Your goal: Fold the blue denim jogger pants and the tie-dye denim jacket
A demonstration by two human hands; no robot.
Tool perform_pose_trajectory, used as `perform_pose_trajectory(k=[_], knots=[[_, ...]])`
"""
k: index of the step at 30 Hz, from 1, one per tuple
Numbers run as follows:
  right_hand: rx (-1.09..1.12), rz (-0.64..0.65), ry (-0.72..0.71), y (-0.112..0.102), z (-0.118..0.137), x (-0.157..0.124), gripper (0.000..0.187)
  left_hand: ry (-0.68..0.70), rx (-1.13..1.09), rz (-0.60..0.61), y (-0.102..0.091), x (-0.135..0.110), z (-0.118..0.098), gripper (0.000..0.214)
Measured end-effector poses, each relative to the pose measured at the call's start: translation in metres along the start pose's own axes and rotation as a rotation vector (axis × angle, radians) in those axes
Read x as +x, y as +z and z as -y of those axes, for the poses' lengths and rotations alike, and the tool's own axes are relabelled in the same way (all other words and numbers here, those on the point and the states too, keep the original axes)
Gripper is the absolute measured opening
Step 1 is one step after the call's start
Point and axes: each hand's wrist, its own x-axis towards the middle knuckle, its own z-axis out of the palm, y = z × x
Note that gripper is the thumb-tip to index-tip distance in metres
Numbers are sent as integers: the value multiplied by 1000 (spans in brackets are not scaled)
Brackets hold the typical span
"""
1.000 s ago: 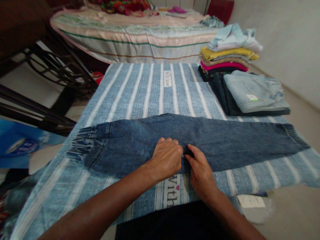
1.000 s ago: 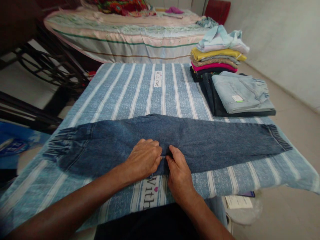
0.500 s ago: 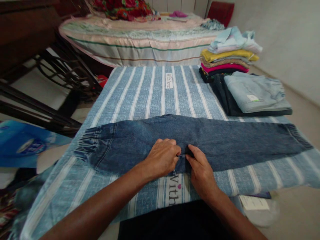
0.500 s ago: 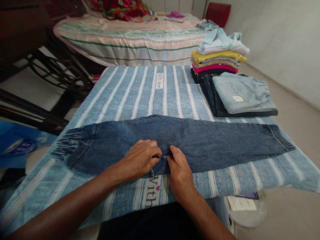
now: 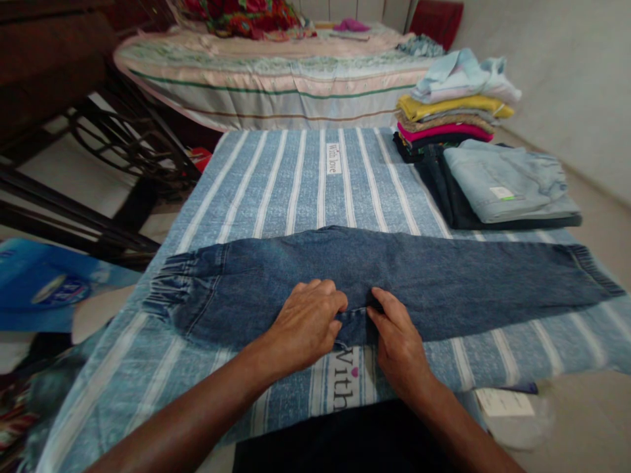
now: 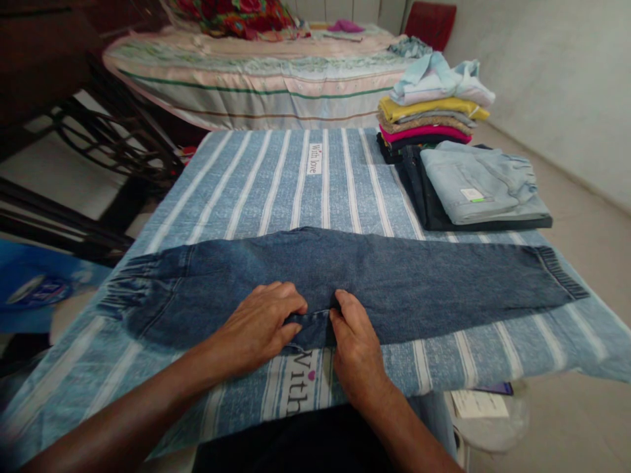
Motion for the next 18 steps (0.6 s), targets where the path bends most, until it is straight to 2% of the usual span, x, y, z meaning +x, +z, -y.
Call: perform_pose_trajectory(k=[6, 18], knots=[[4, 10, 19, 0, -1, -3, 48, -50, -19, -9, 1, -2, 0, 12], [13, 19, 46, 0, -2, -6, 46, 40, -11, -25, 8, 13, -3, 15]])
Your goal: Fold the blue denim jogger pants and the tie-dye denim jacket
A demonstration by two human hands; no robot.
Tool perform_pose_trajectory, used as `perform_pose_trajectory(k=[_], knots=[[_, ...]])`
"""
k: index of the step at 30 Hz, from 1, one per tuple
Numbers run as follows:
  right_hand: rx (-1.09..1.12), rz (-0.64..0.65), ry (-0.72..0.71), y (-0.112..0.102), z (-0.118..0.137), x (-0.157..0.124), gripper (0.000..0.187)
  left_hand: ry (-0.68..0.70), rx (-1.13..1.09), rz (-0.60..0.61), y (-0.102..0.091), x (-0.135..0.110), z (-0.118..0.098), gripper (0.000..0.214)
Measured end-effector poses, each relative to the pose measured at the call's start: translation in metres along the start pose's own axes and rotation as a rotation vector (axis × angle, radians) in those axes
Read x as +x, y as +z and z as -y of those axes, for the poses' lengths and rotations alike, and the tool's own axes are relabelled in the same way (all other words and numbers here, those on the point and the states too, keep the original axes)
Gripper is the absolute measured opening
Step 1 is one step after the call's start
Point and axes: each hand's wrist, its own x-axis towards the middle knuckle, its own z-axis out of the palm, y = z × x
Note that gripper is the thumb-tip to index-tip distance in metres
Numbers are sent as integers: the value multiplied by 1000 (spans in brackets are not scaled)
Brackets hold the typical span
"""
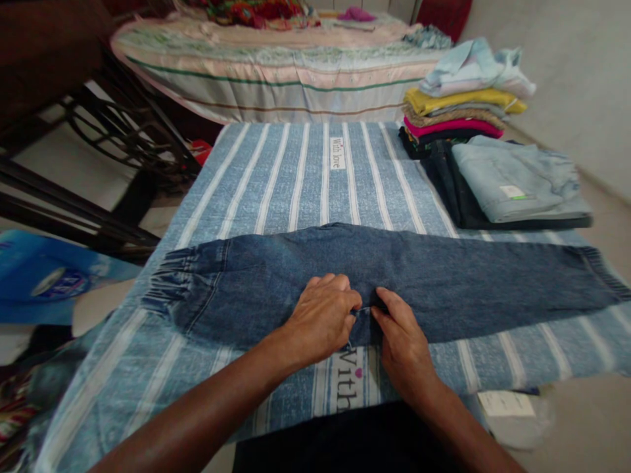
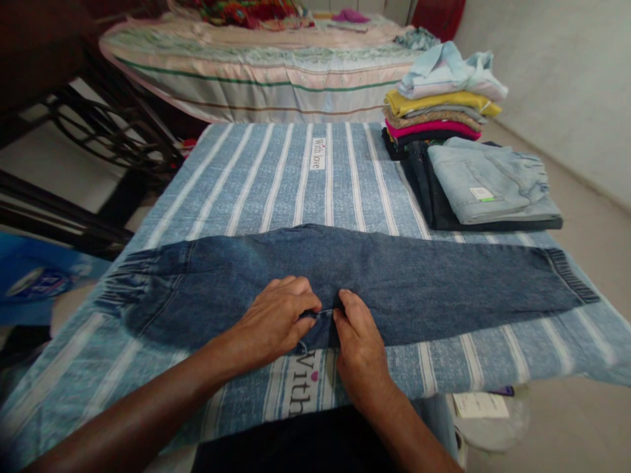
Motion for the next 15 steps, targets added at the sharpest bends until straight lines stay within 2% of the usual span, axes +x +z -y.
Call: perform_pose_trajectory(k=[4, 10, 15], knots=[[24, -3, 30, 1, 1, 1, 46, 37, 20, 8, 1, 4, -1, 13], [-7, -36, -13, 1, 3, 4, 46, 71, 44, -2, 1, 7, -3, 11], [-14, -27, -10, 1, 2, 4, 48, 46, 76, -1, 1, 10, -8, 14]])
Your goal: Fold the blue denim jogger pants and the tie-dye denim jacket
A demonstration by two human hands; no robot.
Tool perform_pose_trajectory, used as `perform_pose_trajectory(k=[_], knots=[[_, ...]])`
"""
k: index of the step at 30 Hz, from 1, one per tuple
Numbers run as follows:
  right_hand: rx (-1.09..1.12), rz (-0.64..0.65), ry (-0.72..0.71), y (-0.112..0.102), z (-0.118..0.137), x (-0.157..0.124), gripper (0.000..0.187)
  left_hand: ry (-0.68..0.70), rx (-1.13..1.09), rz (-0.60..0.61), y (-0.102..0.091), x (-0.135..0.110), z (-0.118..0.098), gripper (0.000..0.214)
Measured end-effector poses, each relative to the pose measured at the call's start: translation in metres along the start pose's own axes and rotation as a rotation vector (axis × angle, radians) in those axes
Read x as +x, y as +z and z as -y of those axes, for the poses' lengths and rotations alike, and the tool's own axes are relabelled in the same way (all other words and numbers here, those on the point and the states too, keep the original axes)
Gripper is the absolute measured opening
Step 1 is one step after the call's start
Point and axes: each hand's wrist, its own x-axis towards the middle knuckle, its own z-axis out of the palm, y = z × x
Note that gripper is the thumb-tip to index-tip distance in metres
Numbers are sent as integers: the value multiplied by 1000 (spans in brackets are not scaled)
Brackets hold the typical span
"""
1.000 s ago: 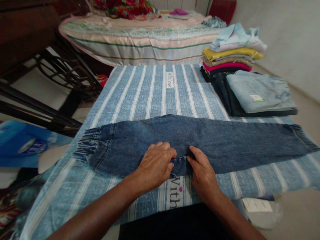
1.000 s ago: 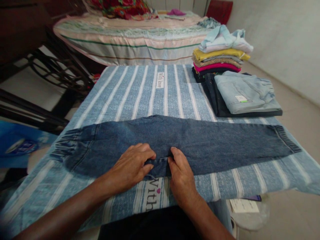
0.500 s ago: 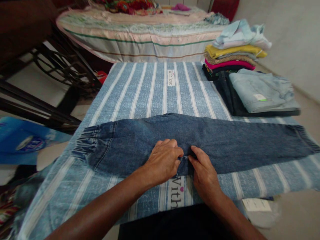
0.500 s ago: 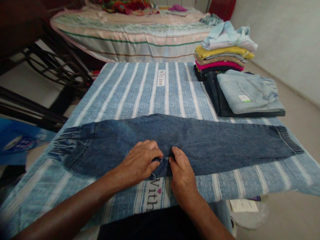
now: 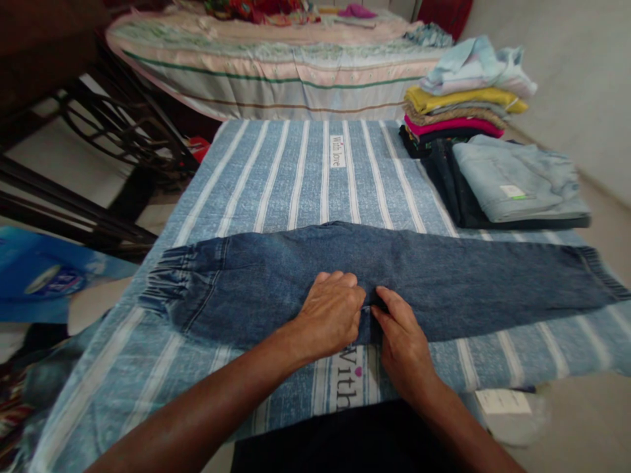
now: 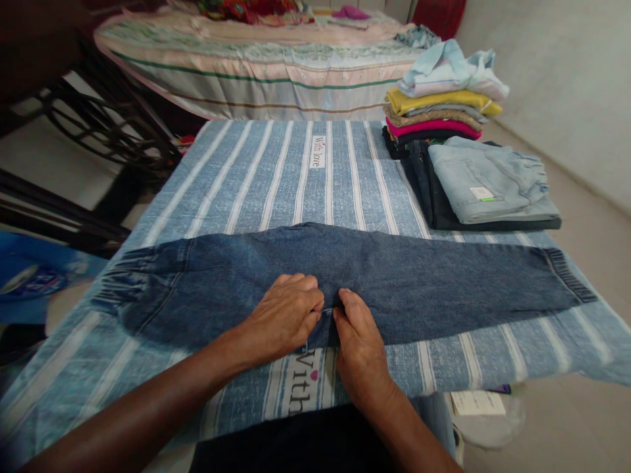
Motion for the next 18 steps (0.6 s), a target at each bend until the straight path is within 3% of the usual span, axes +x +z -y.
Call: perform_pose_trajectory(k=[4, 9, 12, 18], knots=[[2, 9, 6, 0, 0, 0, 48, -30, 51, -48, 3, 0, -5, 19], [55, 16, 128, 2, 1, -1, 45, -57, 78, -45, 3, 2, -9, 16], [61, 19, 109, 3, 1, -1, 48, -88, 67, -46, 4, 3, -9, 13], [30, -5, 19, 2, 0, -2, 50, -100, 42, -288, 21, -12, -10, 15]])
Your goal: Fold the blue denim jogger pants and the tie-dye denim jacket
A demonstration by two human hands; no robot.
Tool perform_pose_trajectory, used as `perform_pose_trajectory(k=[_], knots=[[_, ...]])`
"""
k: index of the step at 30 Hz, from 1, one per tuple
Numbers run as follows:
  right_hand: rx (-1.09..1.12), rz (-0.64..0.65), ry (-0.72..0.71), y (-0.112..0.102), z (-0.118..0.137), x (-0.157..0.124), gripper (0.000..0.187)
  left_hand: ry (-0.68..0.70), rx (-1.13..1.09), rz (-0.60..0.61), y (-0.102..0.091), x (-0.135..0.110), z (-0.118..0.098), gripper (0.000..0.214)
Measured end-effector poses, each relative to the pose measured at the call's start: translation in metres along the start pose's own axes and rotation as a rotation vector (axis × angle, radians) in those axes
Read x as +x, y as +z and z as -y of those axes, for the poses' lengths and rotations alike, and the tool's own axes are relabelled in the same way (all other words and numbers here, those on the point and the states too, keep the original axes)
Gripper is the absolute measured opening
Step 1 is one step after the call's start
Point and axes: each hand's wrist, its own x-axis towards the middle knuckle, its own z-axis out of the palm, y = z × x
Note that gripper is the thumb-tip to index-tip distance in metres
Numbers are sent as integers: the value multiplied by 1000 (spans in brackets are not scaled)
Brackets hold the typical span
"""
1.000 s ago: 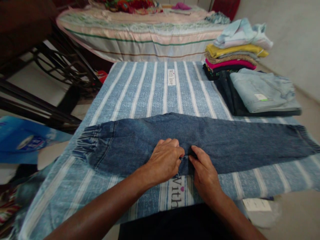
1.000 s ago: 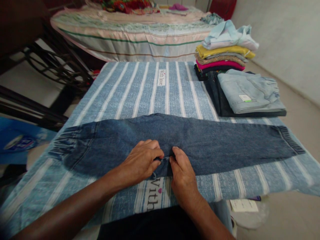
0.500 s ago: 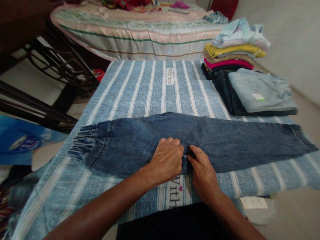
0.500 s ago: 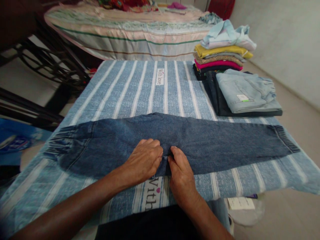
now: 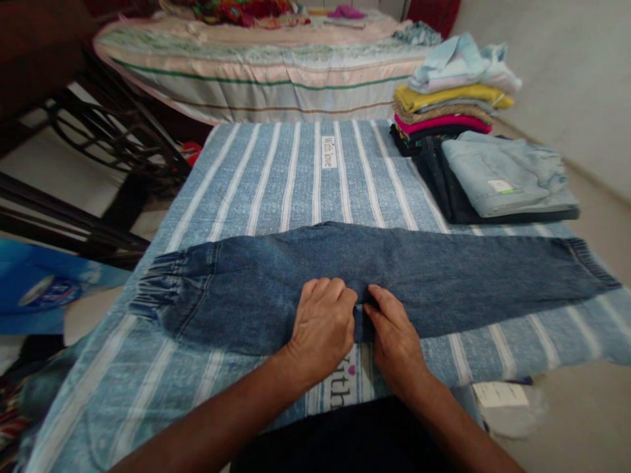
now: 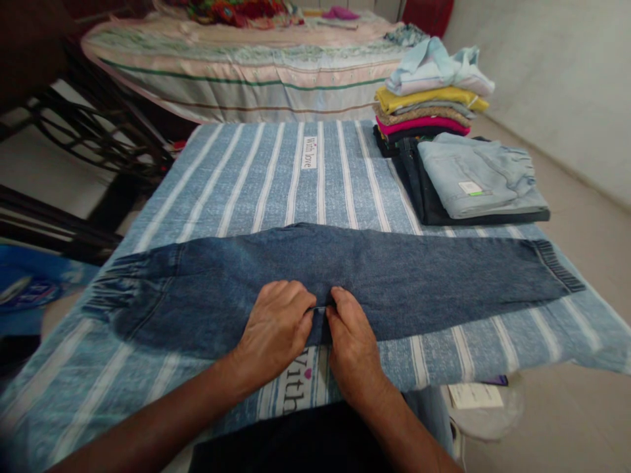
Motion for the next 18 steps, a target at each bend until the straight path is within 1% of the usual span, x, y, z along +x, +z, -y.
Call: perform_pose_trajectory(k=[2, 3, 6, 8, 9, 14, 18], knots=[[-11, 10, -17, -1, -1, 0, 51, 5, -11, -115, 5, -12, -2, 20], [-15, 17, -22, -1, -1, -1, 52, 31, -24, -165, 8, -18, -3, 23], [-21, 15, -35, -2, -2, -1, 53, 186, -46, -251, 16, -37, -9, 24], [-27, 9, -41, -3, -2, -1, 54, 266, -12, -258, 22, -47, -12, 25], [-27, 11, -40, -3, -2, -1, 53, 280, 13, -248, 25, -50, -14, 25], [-32, 33, -12, -3, -2, -2, 49, 290, 108, -166, 35, -58, -16, 30], [-33, 26, 37, -1, -1, -2, 43, 278, 173, -153, 41, -56, -18, 35]])
